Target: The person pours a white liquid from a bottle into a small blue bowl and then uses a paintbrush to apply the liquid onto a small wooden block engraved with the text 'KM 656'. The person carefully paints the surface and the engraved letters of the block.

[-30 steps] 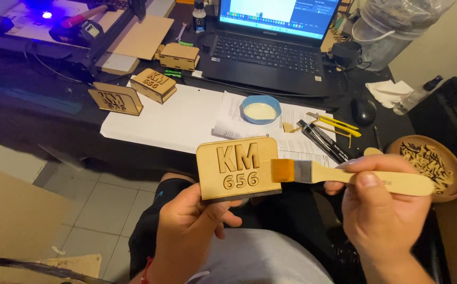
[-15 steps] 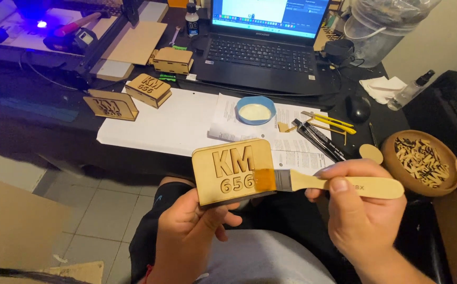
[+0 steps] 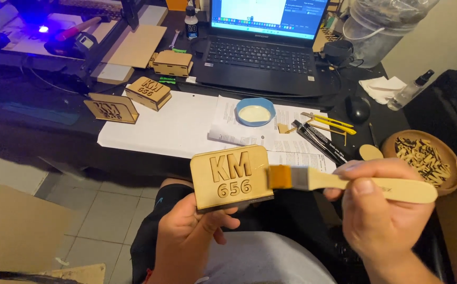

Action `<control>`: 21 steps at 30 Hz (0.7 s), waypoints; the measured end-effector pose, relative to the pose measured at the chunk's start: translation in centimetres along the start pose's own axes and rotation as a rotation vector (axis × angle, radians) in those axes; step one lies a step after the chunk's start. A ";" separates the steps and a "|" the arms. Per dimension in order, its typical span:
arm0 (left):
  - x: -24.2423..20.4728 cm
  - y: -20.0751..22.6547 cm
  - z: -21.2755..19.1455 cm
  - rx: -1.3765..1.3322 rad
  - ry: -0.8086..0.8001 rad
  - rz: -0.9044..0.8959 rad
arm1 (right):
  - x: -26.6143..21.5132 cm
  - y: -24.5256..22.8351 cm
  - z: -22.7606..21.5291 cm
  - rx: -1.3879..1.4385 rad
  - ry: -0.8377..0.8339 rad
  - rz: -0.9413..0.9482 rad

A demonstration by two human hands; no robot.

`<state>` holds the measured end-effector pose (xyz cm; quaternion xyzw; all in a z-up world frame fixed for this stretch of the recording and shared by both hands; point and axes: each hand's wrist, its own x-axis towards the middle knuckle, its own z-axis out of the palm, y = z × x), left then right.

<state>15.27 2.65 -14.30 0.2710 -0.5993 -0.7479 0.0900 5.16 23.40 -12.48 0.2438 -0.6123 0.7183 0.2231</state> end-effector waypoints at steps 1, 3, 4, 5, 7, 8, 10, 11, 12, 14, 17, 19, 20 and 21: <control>0.0 -0.2 0.1 0.002 -0.001 -0.002 | -0.2 0.0 0.1 -0.001 0.003 0.002; 0.1 -0.4 0.2 -0.011 0.016 -0.016 | -0.9 -0.1 0.5 -0.134 -0.166 -0.012; 0.2 -0.7 0.1 -0.007 0.013 -0.012 | -0.5 0.0 0.0 -0.133 -0.160 -0.015; 0.4 -0.9 -0.2 0.016 -0.002 0.014 | -0.1 0.1 -0.5 -0.185 -0.144 -0.023; 0.6 -1.7 -0.5 0.031 -0.006 0.037 | 0.5 0.3 -1.0 -0.234 -0.140 -0.027; 0.8 -2.2 -0.6 0.019 -0.034 0.099 | 0.6 0.2 -1.0 -0.111 -0.097 -0.011; 0.7 -2.5 -0.6 0.008 -0.065 0.161 | 0.0 0.1 -0.8 0.011 -0.050 0.007; 0.6 -2.4 -0.5 0.011 -0.061 0.144 | -0.6 0.0 -0.5 -0.029 -0.093 0.029; 0.6 -2.2 -0.4 0.015 -0.058 0.133 | -1.1 -0.1 -0.2 -0.065 -0.134 0.046; 0.1 -0.9 0.1 0.066 -0.005 0.065 | -0.4 0.1 -0.4 -0.154 -0.093 0.033; 0.3 -1.0 -0.2 0.120 0.019 0.060 | 0.5 0.2 0.0 -0.090 -0.029 0.029; 0.1 -1.5 -0.2 0.137 -0.024 0.116 | 0.4 0.2 0.5 0.056 0.011 0.041; 0.0 -1.4 0.0 0.110 -0.013 0.087 | 0.3 0.4 1.0 0.034 -0.008 0.051; -0.1 -1.1 0.2 0.084 -0.003 0.057 | 0.3 0.5 1.6 0.011 -0.027 0.061</control>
